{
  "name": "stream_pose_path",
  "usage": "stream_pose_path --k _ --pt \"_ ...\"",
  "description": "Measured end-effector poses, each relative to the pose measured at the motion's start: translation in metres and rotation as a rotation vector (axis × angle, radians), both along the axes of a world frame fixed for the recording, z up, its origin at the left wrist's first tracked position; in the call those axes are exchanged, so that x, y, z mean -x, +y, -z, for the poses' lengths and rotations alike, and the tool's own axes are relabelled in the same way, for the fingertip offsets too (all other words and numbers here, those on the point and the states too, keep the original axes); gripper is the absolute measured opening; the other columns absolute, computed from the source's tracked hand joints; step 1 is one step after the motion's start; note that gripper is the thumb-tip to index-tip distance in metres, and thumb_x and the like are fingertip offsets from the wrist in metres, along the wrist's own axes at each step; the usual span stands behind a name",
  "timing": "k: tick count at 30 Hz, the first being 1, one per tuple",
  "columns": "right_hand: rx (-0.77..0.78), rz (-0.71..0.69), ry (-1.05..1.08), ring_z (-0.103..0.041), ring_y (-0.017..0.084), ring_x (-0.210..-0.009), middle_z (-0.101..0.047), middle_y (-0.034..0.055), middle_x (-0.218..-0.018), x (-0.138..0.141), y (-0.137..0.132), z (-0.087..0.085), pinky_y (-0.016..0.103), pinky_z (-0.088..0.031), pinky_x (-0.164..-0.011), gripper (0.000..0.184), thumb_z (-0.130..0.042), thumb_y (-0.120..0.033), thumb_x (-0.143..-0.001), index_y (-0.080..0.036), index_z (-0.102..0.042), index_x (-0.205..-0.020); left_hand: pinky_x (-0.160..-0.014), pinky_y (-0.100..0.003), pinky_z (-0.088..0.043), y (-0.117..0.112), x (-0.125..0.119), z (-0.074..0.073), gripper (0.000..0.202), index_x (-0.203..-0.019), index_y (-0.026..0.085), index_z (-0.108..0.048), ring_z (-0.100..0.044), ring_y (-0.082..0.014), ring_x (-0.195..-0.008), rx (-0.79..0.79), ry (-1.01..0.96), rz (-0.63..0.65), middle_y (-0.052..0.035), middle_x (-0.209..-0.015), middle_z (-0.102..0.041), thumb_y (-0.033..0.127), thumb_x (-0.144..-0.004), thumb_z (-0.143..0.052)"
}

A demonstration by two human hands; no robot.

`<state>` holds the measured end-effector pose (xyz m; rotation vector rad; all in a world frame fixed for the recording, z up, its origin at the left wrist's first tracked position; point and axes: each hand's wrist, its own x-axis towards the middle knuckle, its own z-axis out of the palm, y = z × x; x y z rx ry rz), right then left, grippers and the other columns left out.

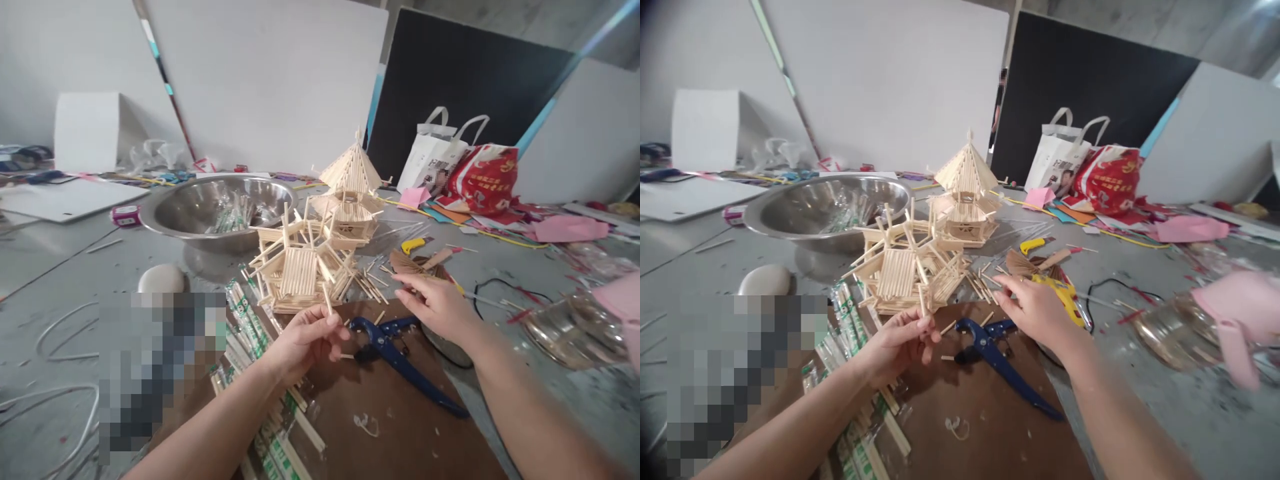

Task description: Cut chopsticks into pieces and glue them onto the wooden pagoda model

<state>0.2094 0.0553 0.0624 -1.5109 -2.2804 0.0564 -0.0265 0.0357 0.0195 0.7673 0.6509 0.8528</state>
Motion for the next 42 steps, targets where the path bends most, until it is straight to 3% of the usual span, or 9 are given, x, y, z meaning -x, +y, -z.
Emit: stream_pose_path --k 5,9,12,17,19,24,42 --pt "0.133 0.025 -0.124 -0.059 0.019 -0.088 -0.065 0.003 -0.099 -0.006 0.006 0.001 0.029 -0.043 -0.074 0.031 -0.038 -0.031 -0.082 -0.021 -0.057 -0.104 -0.049 -0.019 -0.038 -0.006 -0.004 -0.001 0.021 -0.069 0.013 -0.053 -0.051 -0.0082 -0.052 -0.309 0.496 0.303 -0.0024 -0.066 -0.061 0.034 -0.071 -0.056" --pt "0.191 0.024 -0.197 -0.058 0.019 -0.09 -0.065 0.0027 -0.099 -0.004 0.009 0.007 0.028 -0.041 -0.076 0.029 -0.037 -0.027 -0.082 -0.022 -0.06 -0.099 -0.056 -0.02 -0.036 -0.012 -0.01 0.0 0.021 -0.068 0.015 -0.058 -0.049 -0.0098 -0.06 -0.799 0.95 0.343 -0.0004 -0.063 -0.057 0.032 -0.076 -0.048" --pt "0.206 0.013 -0.257 -0.059 0.019 -0.086 -0.065 0.0022 -0.096 0.003 0.01 0.017 0.027 -0.041 -0.072 0.029 -0.036 -0.027 -0.083 -0.024 -0.062 -0.096 -0.058 -0.02 -0.035 -0.015 -0.013 -0.001 0.021 -0.07 0.017 -0.058 -0.05 -0.0106 -0.062 -0.971 1.081 0.404 -0.0013 -0.065 -0.058 0.029 -0.079 -0.044" --pt "0.223 0.015 -0.343 -0.06 0.019 -0.077 -0.065 0.0037 -0.088 0.015 0.01 0.034 0.028 -0.041 -0.064 0.031 -0.035 -0.026 -0.083 -0.027 -0.056 -0.106 -0.058 -0.02 -0.036 -0.014 -0.013 0.001 0.019 -0.074 0.018 -0.058 -0.052 -0.0119 -0.065 -1.051 1.149 0.464 -0.0027 -0.069 -0.06 0.028 -0.079 -0.044" --pt "0.231 0.011 -0.364 -0.06 0.019 -0.076 -0.065 0.0041 -0.085 0.015 0.01 0.036 0.027 -0.04 -0.062 0.031 -0.034 -0.027 -0.083 -0.026 -0.059 -0.102 -0.06 -0.021 -0.036 -0.014 -0.013 0.003 0.018 -0.074 0.018 -0.058 -0.052 -0.0122 -0.066 -1.072 1.162 0.461 -0.0026 -0.07 -0.06 0.027 -0.079 -0.044" --pt "0.256 -0.017 -0.374 -0.06 0.017 -0.075 -0.066 0.0045 -0.081 0.012 0.011 0.035 0.025 -0.038 -0.062 0.035 -0.031 -0.03 -0.085 -0.021 -0.065 -0.08 -0.06 -0.021 -0.036 -0.014 -0.013 0.006 0.016 -0.073 0.018 -0.058 -0.053 -0.0121 -0.065 -1.09 1.176 0.45 -0.0019 -0.07 -0.061 0.026 -0.078 -0.045" --pt "0.281 0.001 -0.372 -0.06 0.018 -0.078 -0.067 0.0048 -0.084 0.013 0.012 0.034 0.025 -0.038 -0.063 0.031 -0.033 -0.027 -0.084 -0.02 -0.064 -0.082 -0.063 -0.022 -0.038 -0.012 -0.014 0.007 0.016 -0.076 0.019 -0.062 -0.056 -0.013 -0.07 -1.103 1.121 0.495 -0.0021 -0.073 -0.064 0.028 -0.077 -0.049"
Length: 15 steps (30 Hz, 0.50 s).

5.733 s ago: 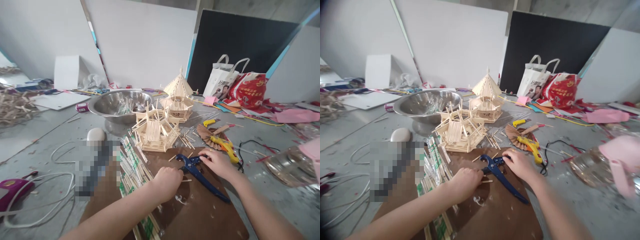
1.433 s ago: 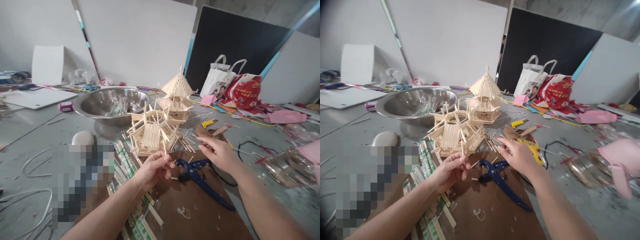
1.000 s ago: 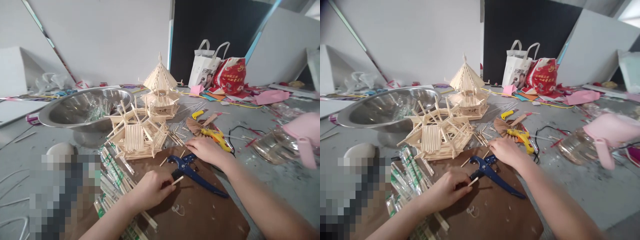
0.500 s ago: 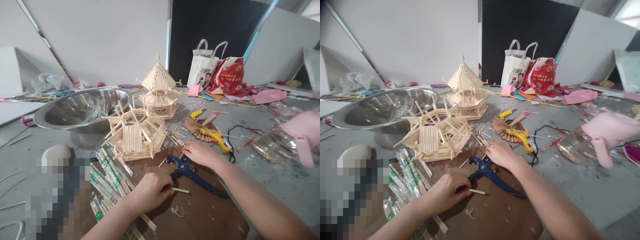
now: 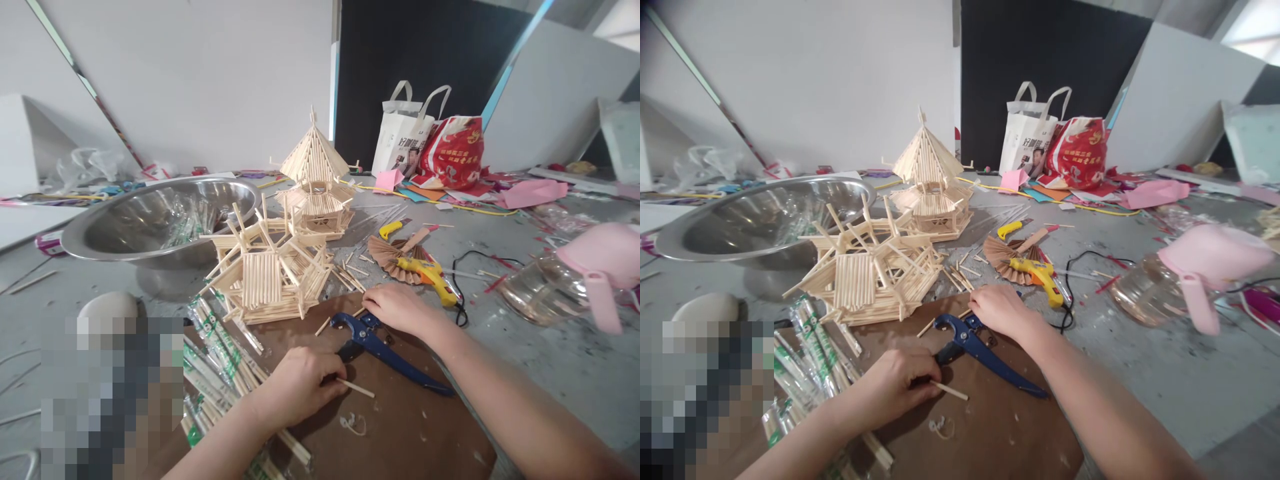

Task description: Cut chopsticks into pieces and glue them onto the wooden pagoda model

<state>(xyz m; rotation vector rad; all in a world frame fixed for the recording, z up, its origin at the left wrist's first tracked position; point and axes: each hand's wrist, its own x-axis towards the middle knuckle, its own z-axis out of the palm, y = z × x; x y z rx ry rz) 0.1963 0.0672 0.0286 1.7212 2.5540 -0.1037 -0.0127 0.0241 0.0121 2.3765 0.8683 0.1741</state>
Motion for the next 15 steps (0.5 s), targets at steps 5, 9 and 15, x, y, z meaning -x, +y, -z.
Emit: stream_pose_path --k 5,9,15 --pt "-0.016 0.01 0.002 -0.06 0.018 -0.078 -0.067 0.005 -0.083 0.0008 -0.0004 0.0029 0.026 -0.038 -0.064 0.032 -0.032 -0.027 -0.084 -0.021 -0.063 -0.08 -0.063 -0.022 -0.037 -0.0003 0.0008 0.0016 0.017 -0.075 0.02 -0.062 -0.056 -0.0132 -0.07 -0.017 -0.041 0.004 -0.0019 -0.072 -0.063 0.029 -0.078 -0.048" --pt "-0.029 0.014 0.011 -0.06 0.018 -0.077 -0.067 0.0049 -0.082 0.0013 -0.0001 0.0041 0.025 -0.038 -0.063 0.029 -0.034 -0.027 -0.084 -0.02 -0.062 -0.079 -0.063 -0.021 -0.038 -0.0004 0.0004 0.0002 0.016 -0.077 0.02 -0.062 -0.056 -0.0128 -0.07 -0.003 -0.036 0.005 -0.0016 -0.074 -0.063 0.029 -0.077 -0.049" --pt "-0.088 0.038 0.031 -0.06 0.016 -0.078 -0.066 0.0021 -0.083 0.0002 0.0003 0.0013 0.023 -0.038 -0.064 0.029 -0.032 -0.027 -0.086 -0.022 -0.06 -0.085 -0.064 -0.021 -0.038 -0.0002 -0.0012 -0.0056 0.016 -0.078 0.021 -0.063 -0.057 -0.0137 -0.073 0.003 0.011 0.024 -0.0017 -0.077 -0.064 0.03 -0.077 -0.049"
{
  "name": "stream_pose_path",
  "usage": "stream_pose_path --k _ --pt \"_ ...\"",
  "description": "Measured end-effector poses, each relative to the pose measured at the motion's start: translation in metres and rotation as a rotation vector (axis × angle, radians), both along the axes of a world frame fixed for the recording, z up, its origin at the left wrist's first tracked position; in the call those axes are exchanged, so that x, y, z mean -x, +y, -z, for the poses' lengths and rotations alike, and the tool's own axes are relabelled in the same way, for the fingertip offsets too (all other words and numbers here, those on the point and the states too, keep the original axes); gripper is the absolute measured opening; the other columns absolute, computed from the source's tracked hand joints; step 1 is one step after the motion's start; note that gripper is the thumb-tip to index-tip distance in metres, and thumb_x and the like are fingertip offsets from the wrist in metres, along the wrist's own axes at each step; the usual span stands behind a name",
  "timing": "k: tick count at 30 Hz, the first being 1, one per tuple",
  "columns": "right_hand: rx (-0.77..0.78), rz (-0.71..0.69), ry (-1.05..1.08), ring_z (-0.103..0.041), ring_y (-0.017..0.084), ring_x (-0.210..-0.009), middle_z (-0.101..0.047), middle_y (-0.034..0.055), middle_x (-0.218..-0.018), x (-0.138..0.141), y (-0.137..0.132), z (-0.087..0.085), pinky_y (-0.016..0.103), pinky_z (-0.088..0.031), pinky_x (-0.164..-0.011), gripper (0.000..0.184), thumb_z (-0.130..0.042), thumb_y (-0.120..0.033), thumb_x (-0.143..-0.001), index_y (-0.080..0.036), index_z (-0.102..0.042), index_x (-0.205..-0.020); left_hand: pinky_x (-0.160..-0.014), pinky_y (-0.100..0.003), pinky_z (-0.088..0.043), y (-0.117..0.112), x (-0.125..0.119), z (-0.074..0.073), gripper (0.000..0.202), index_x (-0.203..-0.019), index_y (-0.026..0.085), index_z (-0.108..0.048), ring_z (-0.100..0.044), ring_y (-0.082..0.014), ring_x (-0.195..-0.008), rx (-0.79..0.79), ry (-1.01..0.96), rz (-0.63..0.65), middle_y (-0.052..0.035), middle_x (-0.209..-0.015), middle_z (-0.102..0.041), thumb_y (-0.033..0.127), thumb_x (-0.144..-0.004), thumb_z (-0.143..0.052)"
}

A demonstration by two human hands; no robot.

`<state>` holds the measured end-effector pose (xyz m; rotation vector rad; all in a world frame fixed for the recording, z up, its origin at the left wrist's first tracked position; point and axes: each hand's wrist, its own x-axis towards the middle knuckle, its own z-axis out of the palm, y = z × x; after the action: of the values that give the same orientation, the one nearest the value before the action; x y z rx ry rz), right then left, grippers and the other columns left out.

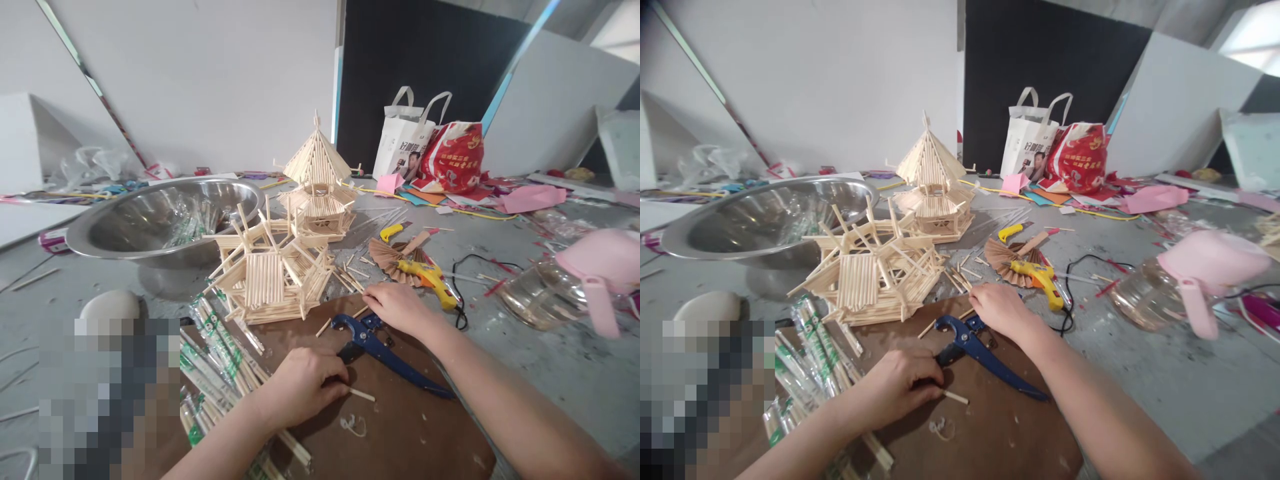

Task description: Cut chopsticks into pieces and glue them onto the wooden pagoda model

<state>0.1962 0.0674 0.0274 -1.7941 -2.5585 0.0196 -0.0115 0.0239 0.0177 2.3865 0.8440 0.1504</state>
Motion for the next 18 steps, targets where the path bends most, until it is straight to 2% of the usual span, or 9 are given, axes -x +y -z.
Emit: stream_pose_path --k 6,9,11,14,18 --pt "-0.084 0.076 -0.034 -0.058 0.018 -0.086 -0.065 0.005 -0.093 -0.01 0.013 -0.016 0.026 -0.039 -0.069 0.029 -0.032 -0.027 -0.086 -0.02 -0.057 -0.098 -0.064 -0.021 -0.038 0.0 0.0 0.002 0.015 -0.08 0.022 -0.062 -0.057 -0.0141 -0.073 -0.019 0.017 0.002 -0.0015 -0.078 -0.065 0.031 -0.076 -0.051" --pt "-0.105 0.06 -0.082 -0.054 0.019 -0.095 -0.062 0.0077 -0.099 -0.01 0.033 -0.031 0.027 -0.037 -0.076 0.026 -0.035 -0.023 -0.084 -0.018 -0.056 -0.098 -0.064 -0.022 -0.039 -0.001 0.0 0.004 0.015 -0.082 0.022 -0.062 -0.058 -0.0144 -0.073 -0.023 0.031 -0.003 -0.0011 -0.079 -0.065 0.031 -0.075 -0.052" --pt "-0.09 0.037 -0.133 -0.054 0.021 -0.095 -0.063 0.0087 -0.095 -0.008 0.052 -0.037 0.03 -0.037 -0.079 0.023 -0.039 -0.019 -0.082 -0.017 -0.058 -0.095 -0.063 -0.022 -0.039 -0.001 0.0 0.004 0.015 -0.083 0.022 -0.062 -0.059 -0.0144 -0.072 -0.026 0.042 -0.006 -0.001 -0.079 -0.065 0.031 -0.075 -0.053" --pt "-0.03 0.016 -0.218 -0.055 0.02 -0.091 -0.062 0.0088 -0.092 0.0 0.08 -0.036 0.032 -0.04 -0.077 0.021 -0.042 -0.017 -0.082 -0.016 -0.057 -0.096 -0.061 -0.022 -0.039 -0.001 0.0 0.004 0.016 -0.083 0.022 -0.062 -0.059 -0.0148 -0.07 -0.029 0.061 -0.021 -0.0013 -0.078 -0.066 0.032 -0.074 -0.053" --pt "0.056 0.006 -0.332 -0.054 0.017 -0.089 -0.054 0.0069 -0.104 0.009 0.106 -0.022 0.038 -0.045 -0.075 0.028 -0.047 -0.03 -0.082 -0.014 -0.051 -0.105 -0.063 -0.022 -0.039 -0.002 0.001 0.006 0.018 -0.083 0.023 -0.062 -0.059 -0.0156 -0.072 -0.015 0.056 -0.04 -0.0016 -0.077 -0.066 0.034 -0.073 -0.053"
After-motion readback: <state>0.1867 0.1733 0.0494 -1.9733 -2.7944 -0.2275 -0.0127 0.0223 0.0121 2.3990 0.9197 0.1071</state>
